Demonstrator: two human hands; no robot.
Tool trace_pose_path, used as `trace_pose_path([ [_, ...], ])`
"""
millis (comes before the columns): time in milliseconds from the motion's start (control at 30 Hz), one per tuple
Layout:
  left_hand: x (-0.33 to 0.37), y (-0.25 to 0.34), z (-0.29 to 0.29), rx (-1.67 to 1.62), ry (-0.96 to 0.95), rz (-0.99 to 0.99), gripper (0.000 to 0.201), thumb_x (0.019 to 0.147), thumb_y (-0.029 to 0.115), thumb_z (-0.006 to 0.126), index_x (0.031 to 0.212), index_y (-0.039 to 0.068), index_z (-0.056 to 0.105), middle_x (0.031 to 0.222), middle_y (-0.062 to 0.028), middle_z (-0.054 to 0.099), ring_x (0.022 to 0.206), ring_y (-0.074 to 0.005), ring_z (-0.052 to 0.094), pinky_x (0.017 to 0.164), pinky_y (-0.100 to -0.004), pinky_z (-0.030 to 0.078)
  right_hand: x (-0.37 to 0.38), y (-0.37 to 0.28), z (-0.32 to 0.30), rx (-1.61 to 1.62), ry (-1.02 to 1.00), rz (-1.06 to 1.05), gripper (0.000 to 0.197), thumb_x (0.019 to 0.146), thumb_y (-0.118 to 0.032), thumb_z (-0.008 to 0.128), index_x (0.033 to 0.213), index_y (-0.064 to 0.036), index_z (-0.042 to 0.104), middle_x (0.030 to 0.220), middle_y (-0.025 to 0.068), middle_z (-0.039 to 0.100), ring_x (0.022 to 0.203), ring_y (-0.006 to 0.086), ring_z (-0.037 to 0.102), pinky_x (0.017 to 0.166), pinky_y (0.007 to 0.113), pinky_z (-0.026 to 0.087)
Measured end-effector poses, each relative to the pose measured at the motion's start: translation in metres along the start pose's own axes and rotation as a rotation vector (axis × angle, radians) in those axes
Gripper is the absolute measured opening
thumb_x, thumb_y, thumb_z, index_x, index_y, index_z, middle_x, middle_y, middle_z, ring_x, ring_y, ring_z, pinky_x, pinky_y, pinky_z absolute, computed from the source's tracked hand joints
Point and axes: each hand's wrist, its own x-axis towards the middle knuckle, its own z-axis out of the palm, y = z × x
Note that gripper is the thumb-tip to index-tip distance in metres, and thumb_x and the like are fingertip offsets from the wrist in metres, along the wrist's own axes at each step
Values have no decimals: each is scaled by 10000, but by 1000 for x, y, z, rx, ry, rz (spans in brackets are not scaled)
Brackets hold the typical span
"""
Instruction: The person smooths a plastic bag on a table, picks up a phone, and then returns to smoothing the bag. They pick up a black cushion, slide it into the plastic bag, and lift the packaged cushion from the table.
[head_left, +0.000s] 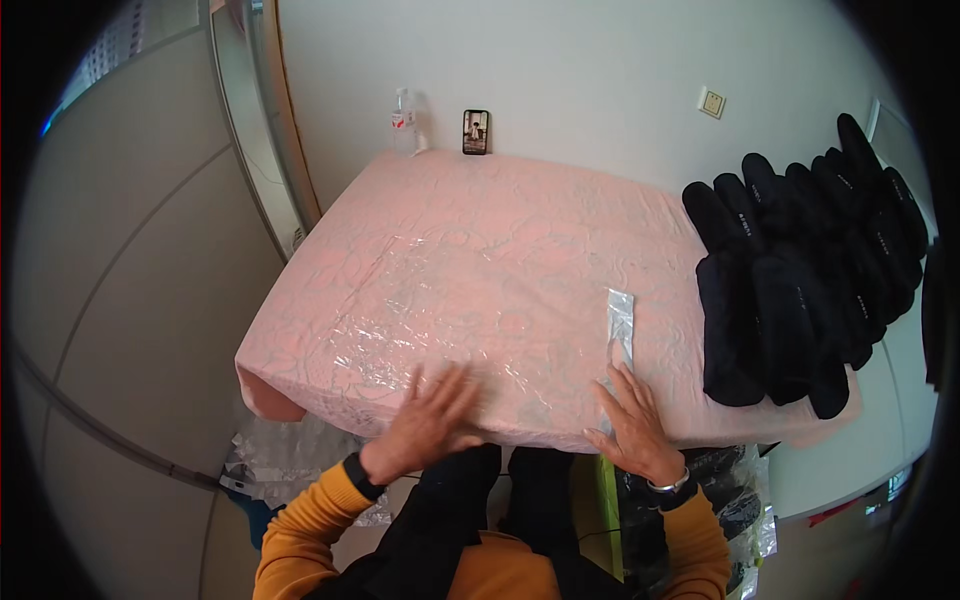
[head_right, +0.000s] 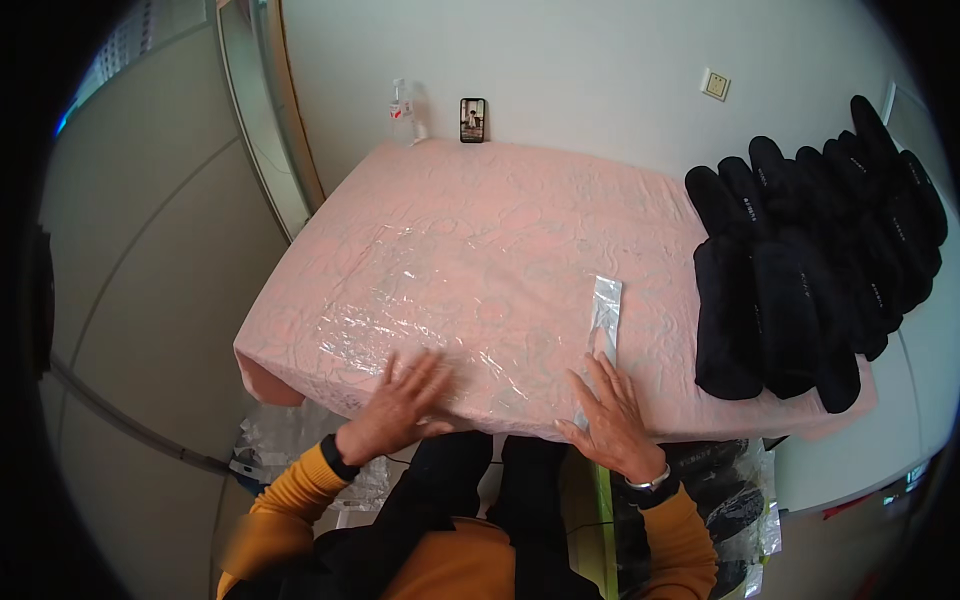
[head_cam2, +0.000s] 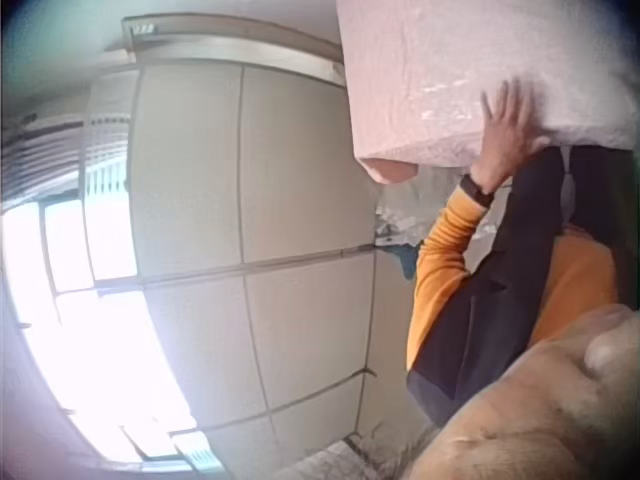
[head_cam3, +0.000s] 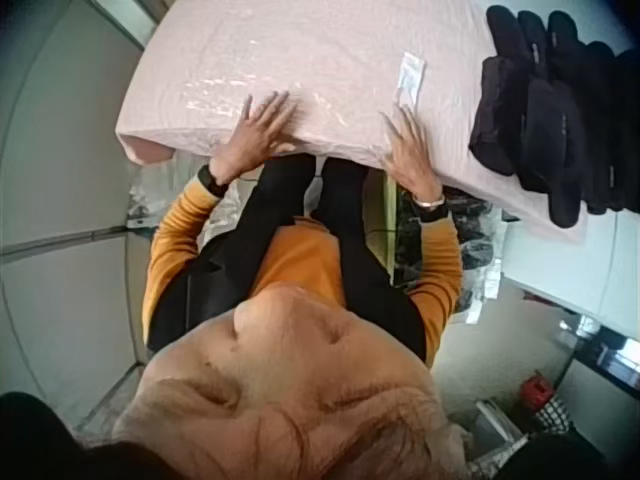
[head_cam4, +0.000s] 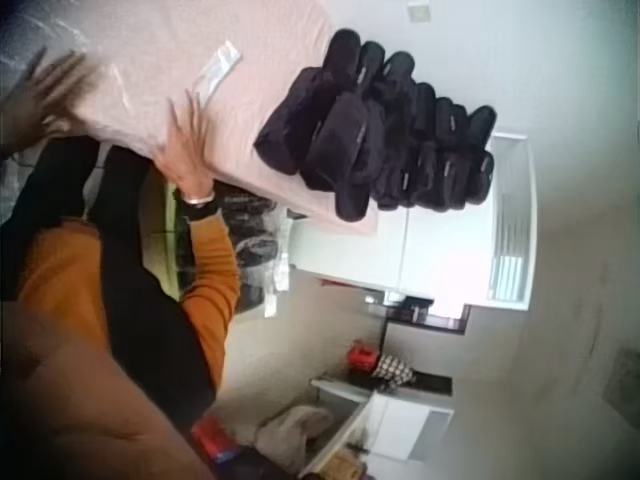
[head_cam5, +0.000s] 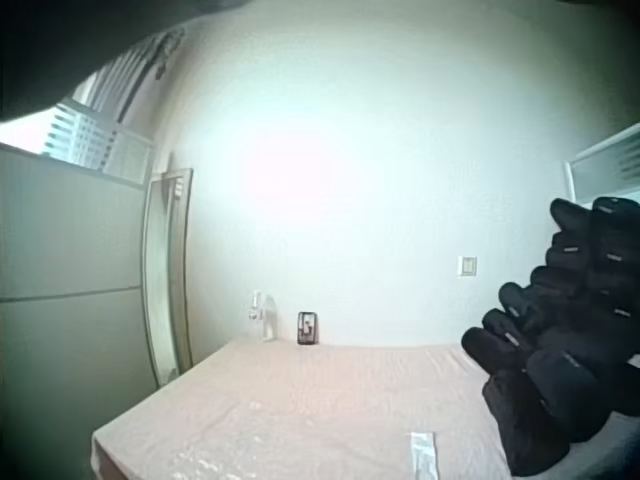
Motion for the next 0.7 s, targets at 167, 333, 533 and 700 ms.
trace_pose_path([
  [167, 29, 38, 33, -121, 85, 253, 898, 886, 639, 542, 1501, 20, 333, 1574, -189, 305, 1458, -347, 298, 1165, -619, 170, 12, 4, 14, -46, -41, -99, 715, 955, -440, 537, 1485, -4, 339, 1558, 242, 273, 1453, 416, 237, 1178, 536, 183],
  [333, 0, -4, 14, -42, 48, 131, 919, 883, 656, 529, 1490, -7, 337, 1566, -195, 317, 1458, -339, 301, 1172, -607, 149, 4, -1, 16, -45, -47, -77, 721, 960, -424, 530, 1478, 34, 327, 1548, 262, 282, 1452, 417, 238, 1178, 518, 197],
  [533, -52, -66, -15, 104, 126, -163, 914, 875, 651, 552, 1486, 2, 351, 1566, -201, 308, 1454, -369, 294, 1169, -613, 135, -4, -15, 12, -107, 31, 41, 703, 952, -387, 552, 1452, 62, 345, 1526, 279, 310, 1422, 417, 281, 1160, 518, 221],
  [700, -61, -34, -11, -35, 218, -70, 844, 866, 589, 627, 1470, 44, 401, 1564, -193, 307, 1445, -401, 287, 1160, -624, 142, 12, -50, 7, -199, 49, 327, 633, 929, -295, 607, 1390, 88, 402, 1426, 289, 429, 1271, 427, 445, 1072, 487, 353],
])
